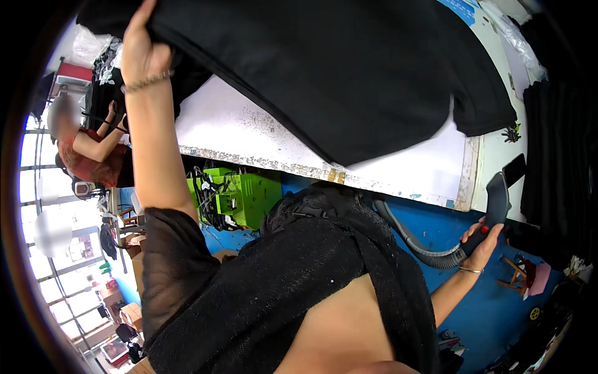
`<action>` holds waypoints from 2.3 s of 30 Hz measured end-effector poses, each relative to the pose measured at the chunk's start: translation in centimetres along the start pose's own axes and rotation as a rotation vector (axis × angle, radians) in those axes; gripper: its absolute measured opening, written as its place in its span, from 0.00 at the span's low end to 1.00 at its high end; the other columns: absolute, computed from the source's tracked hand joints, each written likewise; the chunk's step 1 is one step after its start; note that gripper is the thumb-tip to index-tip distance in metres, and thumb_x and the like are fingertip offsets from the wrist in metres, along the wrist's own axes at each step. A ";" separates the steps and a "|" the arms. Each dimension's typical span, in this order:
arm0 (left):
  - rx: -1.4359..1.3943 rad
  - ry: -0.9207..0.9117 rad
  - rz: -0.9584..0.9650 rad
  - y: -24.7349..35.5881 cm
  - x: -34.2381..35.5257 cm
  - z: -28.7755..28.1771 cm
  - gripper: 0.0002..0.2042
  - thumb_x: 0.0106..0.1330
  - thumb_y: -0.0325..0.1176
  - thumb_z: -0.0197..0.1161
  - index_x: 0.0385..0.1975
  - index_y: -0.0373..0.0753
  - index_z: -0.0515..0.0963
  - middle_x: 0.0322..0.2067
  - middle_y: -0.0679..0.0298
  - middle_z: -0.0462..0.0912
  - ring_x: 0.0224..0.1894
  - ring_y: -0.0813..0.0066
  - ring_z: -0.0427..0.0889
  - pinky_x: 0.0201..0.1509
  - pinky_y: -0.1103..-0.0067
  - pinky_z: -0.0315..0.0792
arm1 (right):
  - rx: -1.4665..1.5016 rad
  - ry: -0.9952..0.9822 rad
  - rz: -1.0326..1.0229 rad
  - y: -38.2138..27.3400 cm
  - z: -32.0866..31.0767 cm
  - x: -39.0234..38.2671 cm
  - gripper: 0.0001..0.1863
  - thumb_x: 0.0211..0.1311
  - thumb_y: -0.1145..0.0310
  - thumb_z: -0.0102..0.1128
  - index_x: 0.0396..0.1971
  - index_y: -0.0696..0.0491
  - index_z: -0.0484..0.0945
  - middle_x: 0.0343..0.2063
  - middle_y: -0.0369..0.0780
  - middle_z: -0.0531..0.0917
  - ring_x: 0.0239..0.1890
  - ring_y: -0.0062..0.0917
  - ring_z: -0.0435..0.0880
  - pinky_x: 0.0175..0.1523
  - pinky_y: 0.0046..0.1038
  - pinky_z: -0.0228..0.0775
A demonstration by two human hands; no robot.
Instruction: The person scans individual black fabric items from a stack using a handheld scanner and moves them to the side of the table.
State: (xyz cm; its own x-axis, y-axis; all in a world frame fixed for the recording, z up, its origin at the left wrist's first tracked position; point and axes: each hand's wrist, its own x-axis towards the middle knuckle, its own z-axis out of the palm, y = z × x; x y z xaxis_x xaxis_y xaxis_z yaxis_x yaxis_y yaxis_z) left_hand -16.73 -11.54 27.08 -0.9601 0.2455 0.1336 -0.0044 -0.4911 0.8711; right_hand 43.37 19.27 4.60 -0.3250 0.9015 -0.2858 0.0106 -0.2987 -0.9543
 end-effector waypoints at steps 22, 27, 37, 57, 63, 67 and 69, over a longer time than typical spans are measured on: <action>1.352 -0.965 0.459 -25.7 -9.5 -9.7 0.21 0.63 0.45 0.70 0.48 0.35 0.81 0.48 0.53 0.81 0.50 0.56 0.79 0.54 0.68 0.73 | -0.680 0.034 -0.213 4.7 22.1 -6.8 0.25 0.66 0.53 0.63 0.46 0.64 0.77 0.28 0.56 0.84 0.29 0.42 0.85 0.38 0.39 0.76; 1.219 -1.278 0.440 -28.5 -13.3 -10.7 0.22 0.58 0.50 0.72 0.42 0.38 0.81 0.41 0.60 0.81 0.46 0.58 0.77 0.53 0.66 0.70 | -0.978 -0.273 -0.368 6.3 30.0 -9.3 0.26 0.63 0.46 0.63 0.44 0.56 0.75 0.28 0.53 0.85 0.34 0.50 0.86 0.40 0.43 0.78; 0.992 -1.477 -0.099 -26.3 -9.1 -11.6 0.18 0.55 0.43 0.77 0.34 0.35 0.80 0.27 0.59 0.80 0.32 0.64 0.81 0.38 0.73 0.75 | -0.516 0.704 -0.056 8.7 15.5 -10.1 0.27 0.69 0.45 0.59 0.35 0.60 0.76 0.14 0.38 0.77 0.13 0.23 0.78 0.20 0.28 0.69; 1.268 -0.991 1.373 -9.6 -4.2 -0.2 0.18 0.40 0.28 0.73 0.34 0.39 0.78 0.26 0.64 0.76 0.28 0.64 0.78 0.32 0.71 0.72 | -0.364 0.481 -0.191 10.5 16.4 -11.5 0.17 0.71 0.55 0.60 0.34 0.56 0.75 0.14 0.33 0.73 0.13 0.17 0.71 0.20 0.23 0.61; 1.331 -1.099 1.429 -15.6 -7.7 -6.4 0.10 0.50 0.30 0.59 0.34 0.41 0.77 0.27 0.67 0.74 0.27 0.71 0.74 0.30 0.74 0.68 | -0.268 0.432 -0.223 10.0 17.4 -10.3 0.18 0.72 0.54 0.60 0.34 0.56 0.75 0.15 0.33 0.73 0.14 0.16 0.71 0.21 0.22 0.62; 1.513 -1.568 0.726 -22.3 -11.8 -14.8 0.20 0.54 0.46 0.72 0.36 0.37 0.77 0.32 0.60 0.78 0.34 0.62 0.80 0.40 0.69 0.74 | -0.301 0.445 -0.214 10.9 17.2 -11.2 0.18 0.72 0.55 0.60 0.36 0.56 0.76 0.15 0.33 0.73 0.14 0.16 0.71 0.21 0.22 0.64; 1.439 -1.537 0.525 -22.6 -11.9 -15.0 0.29 0.50 0.54 0.75 0.40 0.36 0.77 0.35 0.59 0.79 0.37 0.58 0.81 0.44 0.67 0.74 | -0.320 0.446 -0.192 11.4 17.0 -11.6 0.18 0.72 0.55 0.61 0.37 0.57 0.76 0.15 0.33 0.73 0.14 0.16 0.72 0.21 0.22 0.64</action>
State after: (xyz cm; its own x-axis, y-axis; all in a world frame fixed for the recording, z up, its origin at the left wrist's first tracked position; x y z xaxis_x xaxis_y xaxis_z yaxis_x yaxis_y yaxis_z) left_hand -9.40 -15.90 -1.31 0.1173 0.9916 -0.0541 0.9744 -0.1044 0.1993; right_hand 31.13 0.10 -1.49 0.0796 0.9957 -0.0482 0.2990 -0.0699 -0.9517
